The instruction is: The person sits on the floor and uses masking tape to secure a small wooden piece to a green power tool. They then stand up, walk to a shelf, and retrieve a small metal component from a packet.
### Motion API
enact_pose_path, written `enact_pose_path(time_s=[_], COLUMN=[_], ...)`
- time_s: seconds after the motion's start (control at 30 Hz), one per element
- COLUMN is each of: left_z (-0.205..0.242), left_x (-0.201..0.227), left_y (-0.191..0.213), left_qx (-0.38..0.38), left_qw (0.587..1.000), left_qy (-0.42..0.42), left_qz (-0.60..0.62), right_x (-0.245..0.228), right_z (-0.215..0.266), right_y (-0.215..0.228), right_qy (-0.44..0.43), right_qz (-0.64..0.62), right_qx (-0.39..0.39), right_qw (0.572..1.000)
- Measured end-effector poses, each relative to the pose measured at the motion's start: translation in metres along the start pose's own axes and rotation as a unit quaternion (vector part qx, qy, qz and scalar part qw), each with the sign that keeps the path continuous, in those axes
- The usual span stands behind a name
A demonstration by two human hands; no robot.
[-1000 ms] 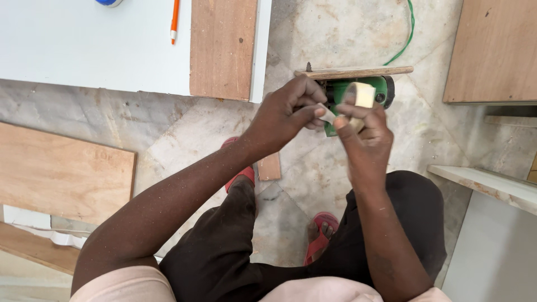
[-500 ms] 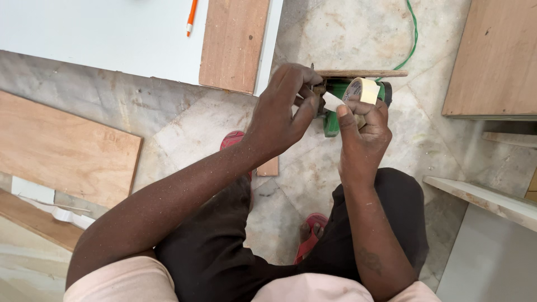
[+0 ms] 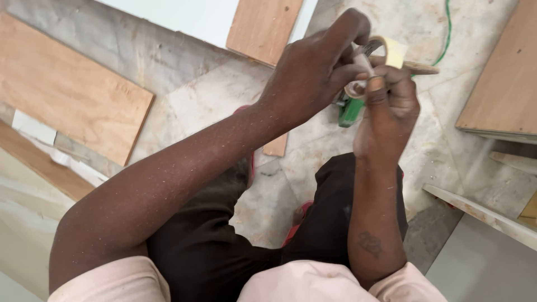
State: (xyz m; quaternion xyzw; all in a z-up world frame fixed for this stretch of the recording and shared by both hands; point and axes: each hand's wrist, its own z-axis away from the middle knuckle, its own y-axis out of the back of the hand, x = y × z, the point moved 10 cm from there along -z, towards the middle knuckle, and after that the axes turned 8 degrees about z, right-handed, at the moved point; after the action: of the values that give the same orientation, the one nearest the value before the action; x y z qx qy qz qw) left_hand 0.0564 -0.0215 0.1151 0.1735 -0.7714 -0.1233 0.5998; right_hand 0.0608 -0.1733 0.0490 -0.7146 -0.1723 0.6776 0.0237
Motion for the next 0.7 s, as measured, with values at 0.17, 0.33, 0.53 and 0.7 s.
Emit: enact_pose_path(time_s=[0.17, 0.33, 0.53, 0.7], left_z=[-0.002, 0.000, -0.011, -0.017], left_x=[0.022, -0.003, -0.032, -0.026], left_y=[-0.006, -0.042, -0.033, 0.015], left_qx=[0.053, -0.035, -0.151, -0.172], left_qw=[0.987, 0.992, 0.972, 0.956], left_qy=[-0.125, -0.119, -0.006, -0.112], left_qz=[-0.086, 0.027, 0.178, 0.207], right_x=[-0.011, -0.004, -0.021, -0.034], right_z=[-0.003, 0.006, 0.016, 0.021], right_y=[0.005, 0.027, 0.012, -0.004], right_qy=[0.021, 0.027, 0.021, 0.032], right_qz=[-0.018, 0.023, 0.110, 0.175], right_qx=[0.005, 0.055, 0.089, 0.126], right_qw=[1.000, 0.998, 0.990, 0.976])
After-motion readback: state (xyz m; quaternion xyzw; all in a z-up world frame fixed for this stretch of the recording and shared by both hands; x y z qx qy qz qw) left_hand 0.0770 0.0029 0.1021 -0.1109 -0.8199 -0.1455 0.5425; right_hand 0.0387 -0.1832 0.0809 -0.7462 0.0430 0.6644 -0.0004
